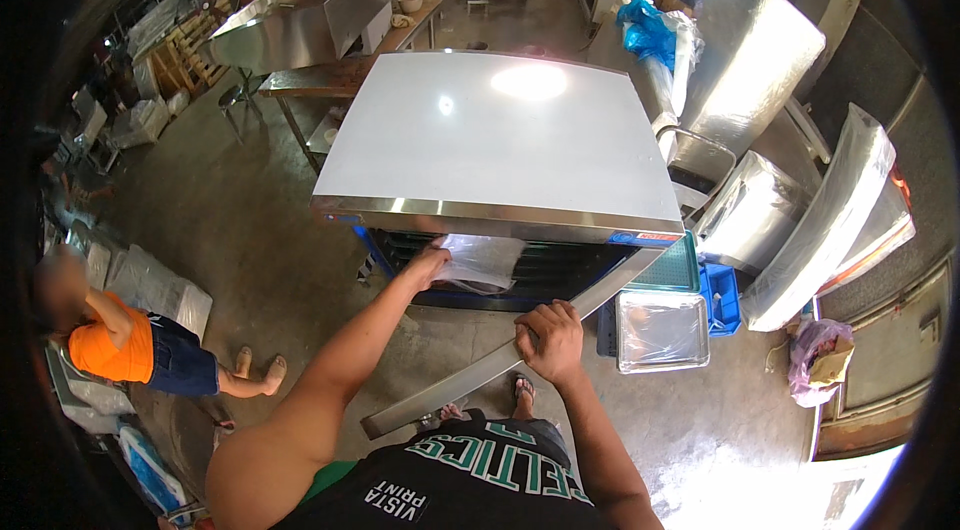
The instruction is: The person carries a white appliance into a workshop and places it on the floor. They then pick up several teal perforated trays and a metal tray, placing them inside the appliance one by one. Finally, they wipe the top surface of the appliance with a cloth.
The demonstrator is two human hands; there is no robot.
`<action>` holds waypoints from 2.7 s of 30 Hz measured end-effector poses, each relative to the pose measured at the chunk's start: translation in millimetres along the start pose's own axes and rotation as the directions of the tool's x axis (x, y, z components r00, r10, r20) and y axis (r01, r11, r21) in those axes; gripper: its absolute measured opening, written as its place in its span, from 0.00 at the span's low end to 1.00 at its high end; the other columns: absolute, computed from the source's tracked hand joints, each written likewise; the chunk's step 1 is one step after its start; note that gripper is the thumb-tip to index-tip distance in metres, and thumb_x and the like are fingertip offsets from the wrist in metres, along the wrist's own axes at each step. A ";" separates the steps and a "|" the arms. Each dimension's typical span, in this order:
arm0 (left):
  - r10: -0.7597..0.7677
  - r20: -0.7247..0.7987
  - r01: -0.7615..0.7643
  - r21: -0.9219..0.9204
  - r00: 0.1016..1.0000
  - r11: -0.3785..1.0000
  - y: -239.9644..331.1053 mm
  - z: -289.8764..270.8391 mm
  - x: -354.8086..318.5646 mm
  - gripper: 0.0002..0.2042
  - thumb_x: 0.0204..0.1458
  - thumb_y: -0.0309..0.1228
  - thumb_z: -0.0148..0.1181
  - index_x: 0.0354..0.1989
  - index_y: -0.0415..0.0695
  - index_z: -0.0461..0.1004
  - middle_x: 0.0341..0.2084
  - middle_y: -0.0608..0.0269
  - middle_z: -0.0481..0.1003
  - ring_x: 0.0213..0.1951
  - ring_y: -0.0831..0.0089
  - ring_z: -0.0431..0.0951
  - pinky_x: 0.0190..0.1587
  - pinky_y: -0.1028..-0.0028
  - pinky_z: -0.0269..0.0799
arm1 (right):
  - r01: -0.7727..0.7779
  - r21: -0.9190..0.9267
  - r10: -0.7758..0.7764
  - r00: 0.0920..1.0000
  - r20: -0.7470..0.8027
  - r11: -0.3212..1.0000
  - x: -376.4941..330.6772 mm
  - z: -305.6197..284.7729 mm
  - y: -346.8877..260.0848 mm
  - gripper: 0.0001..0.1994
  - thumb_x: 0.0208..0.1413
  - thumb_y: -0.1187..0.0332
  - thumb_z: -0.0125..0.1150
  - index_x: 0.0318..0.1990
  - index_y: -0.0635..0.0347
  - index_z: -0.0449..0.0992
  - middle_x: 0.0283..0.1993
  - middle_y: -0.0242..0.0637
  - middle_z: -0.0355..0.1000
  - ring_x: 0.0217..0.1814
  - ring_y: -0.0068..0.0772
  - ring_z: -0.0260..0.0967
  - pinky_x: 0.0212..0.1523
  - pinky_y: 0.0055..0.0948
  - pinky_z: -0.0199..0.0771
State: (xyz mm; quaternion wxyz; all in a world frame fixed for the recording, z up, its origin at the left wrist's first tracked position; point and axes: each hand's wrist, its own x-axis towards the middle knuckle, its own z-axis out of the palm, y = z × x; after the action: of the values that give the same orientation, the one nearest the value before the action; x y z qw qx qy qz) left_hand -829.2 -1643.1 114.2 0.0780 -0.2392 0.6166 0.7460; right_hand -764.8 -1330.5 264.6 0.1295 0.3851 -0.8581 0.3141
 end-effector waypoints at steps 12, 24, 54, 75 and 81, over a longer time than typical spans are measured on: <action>-0.166 0.232 0.164 0.029 0.959 0.986 -1.3 -51.4 49.4 0.22 0.56 0.39 0.58 0.61 0.53 0.72 0.46 0.58 0.79 0.38 0.68 0.82 0.31 0.71 0.80 | 0.037 -0.025 -0.038 0.999 -0.019 0.999 -4.4 -0.8 4.1 0.03 0.49 0.68 0.63 0.29 0.54 0.80 0.29 0.36 0.72 0.36 0.43 0.71 0.58 0.45 0.69; -0.326 0.320 0.423 -0.309 0.890 0.852 -41.4 -120.6 4.3 0.20 0.65 0.46 0.52 0.54 0.45 0.76 0.35 0.55 0.82 0.29 0.68 0.83 0.25 0.73 0.82 | 0.059 -0.016 -0.060 0.995 -0.082 0.998 -5.2 2.8 6.4 0.03 0.49 0.67 0.63 0.28 0.54 0.78 0.28 0.36 0.71 0.35 0.43 0.71 0.57 0.43 0.70; -0.040 -0.066 -0.007 -0.589 0.997 0.808 -63.3 5.4 21.3 0.22 0.60 0.30 0.56 0.62 0.36 0.64 0.51 0.54 0.74 0.51 0.57 0.75 0.56 0.60 0.70 | 0.040 -0.021 -0.041 0.997 -0.065 0.999 -5.6 1.6 6.4 0.03 0.48 0.67 0.63 0.29 0.54 0.79 0.30 0.36 0.73 0.38 0.42 0.71 0.58 0.43 0.68; 0.060 -0.334 0.076 0.380 0.941 0.922 -5.4 -215.8 -202.7 0.15 0.66 0.40 0.54 0.52 0.43 0.74 0.36 0.64 0.79 0.31 0.79 0.77 0.30 0.74 0.74 | 0.133 -0.035 -0.138 0.934 -0.329 0.990 -1.5 31.2 14.8 0.18 0.47 0.76 0.61 0.48 0.52 0.78 0.48 0.40 0.72 0.54 0.46 0.68 0.65 0.50 0.61; -0.087 -0.835 0.477 0.221 0.543 0.850 -190.7 -267.0 -303.5 0.14 0.61 0.33 0.55 0.50 0.37 0.74 0.42 0.45 0.78 0.44 0.55 0.79 0.49 0.59 0.74 | 0.136 -0.190 -0.190 0.933 -0.305 0.972 52.3 51.5 -2.5 0.23 0.53 0.62 0.68 0.58 0.52 0.75 0.69 0.46 0.63 0.74 0.51 0.55 0.75 0.58 0.44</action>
State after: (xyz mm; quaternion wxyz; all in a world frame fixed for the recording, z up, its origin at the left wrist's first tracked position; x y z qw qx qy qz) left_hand -416.1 -1801.1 49.9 -0.0344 -0.6234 0.6822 0.3806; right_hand -797.0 -1395.0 250.3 0.3248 0.3866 -0.8136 0.2884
